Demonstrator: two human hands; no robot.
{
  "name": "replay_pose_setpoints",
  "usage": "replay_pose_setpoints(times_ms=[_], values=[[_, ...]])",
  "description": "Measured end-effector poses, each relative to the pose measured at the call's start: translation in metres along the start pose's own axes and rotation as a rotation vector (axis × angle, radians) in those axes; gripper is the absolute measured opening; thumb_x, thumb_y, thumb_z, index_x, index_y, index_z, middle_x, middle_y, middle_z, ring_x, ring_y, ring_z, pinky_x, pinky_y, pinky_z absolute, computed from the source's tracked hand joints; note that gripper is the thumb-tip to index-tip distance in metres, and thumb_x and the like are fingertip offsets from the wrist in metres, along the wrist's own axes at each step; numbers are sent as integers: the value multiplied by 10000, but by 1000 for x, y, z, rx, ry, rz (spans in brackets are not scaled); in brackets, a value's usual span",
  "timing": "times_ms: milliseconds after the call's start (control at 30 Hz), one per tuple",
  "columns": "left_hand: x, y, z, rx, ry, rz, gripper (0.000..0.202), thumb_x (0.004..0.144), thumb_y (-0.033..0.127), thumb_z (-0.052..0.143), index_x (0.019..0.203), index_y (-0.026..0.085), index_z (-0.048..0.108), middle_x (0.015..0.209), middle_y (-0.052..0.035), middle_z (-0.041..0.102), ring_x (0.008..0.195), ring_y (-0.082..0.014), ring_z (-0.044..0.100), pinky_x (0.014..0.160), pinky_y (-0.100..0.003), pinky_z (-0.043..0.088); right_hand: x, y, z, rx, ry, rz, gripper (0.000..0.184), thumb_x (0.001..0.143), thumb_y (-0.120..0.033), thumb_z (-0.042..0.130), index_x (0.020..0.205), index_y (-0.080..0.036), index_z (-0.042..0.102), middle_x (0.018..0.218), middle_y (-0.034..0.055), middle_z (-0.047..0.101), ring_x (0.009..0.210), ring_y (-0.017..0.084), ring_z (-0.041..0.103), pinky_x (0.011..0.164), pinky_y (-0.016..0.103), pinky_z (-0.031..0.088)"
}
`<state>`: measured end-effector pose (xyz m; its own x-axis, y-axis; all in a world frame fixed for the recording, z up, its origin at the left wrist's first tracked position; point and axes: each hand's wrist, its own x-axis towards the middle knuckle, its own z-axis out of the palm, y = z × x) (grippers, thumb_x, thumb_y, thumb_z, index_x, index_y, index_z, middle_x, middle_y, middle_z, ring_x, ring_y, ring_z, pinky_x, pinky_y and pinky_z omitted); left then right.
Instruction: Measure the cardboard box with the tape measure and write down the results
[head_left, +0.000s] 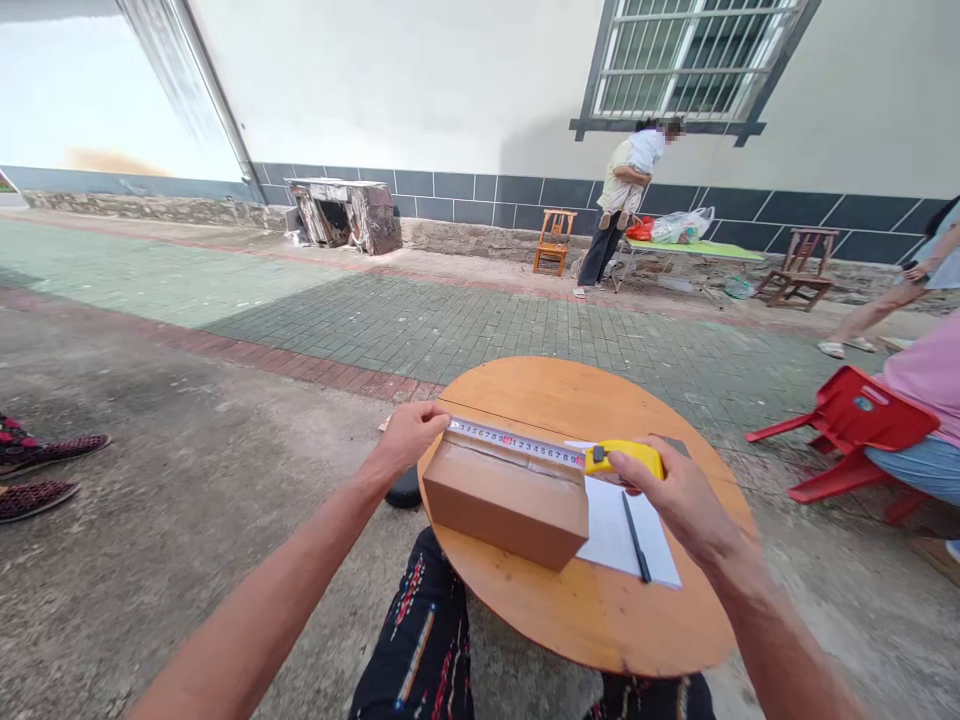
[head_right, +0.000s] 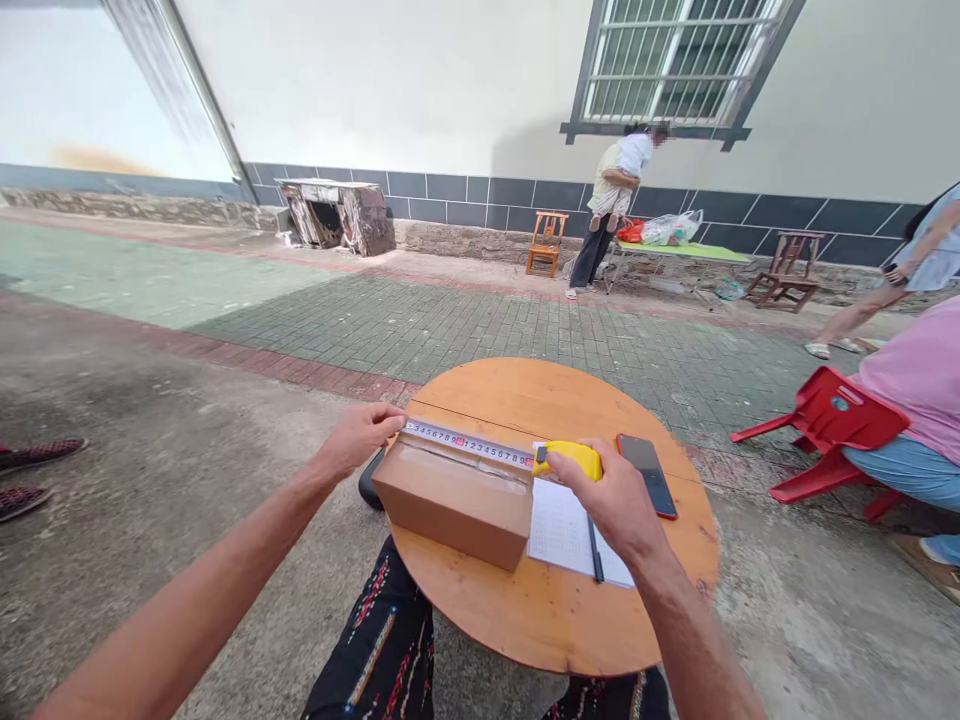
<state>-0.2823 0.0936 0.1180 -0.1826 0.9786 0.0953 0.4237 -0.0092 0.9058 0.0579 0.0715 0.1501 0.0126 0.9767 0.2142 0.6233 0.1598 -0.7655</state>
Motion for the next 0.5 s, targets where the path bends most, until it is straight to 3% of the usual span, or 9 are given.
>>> replay_pose_setpoints(times_ms=[200, 500], values=[[3, -6, 8, 15, -15, -4, 244, 685, 368, 564, 727, 164, 690, 730, -23, 677, 713, -180, 595, 591, -245, 448, 1, 6, -8, -98, -91, 43, 459, 795, -662, 536, 758, -205, 571, 658, 3, 590, 635, 192, 558, 594, 294, 401], [5, -2, 17, -27, -4, -62, 272, 649, 392, 588, 774, 160, 655, 662, 0, 630, 608, -147, 560, 496, -222, 409, 3, 14, -5, -89, -127, 103, 464, 791, -630, 545, 830, -177, 639, 705, 29, 649, 668, 200, 576, 578, 292, 389]])
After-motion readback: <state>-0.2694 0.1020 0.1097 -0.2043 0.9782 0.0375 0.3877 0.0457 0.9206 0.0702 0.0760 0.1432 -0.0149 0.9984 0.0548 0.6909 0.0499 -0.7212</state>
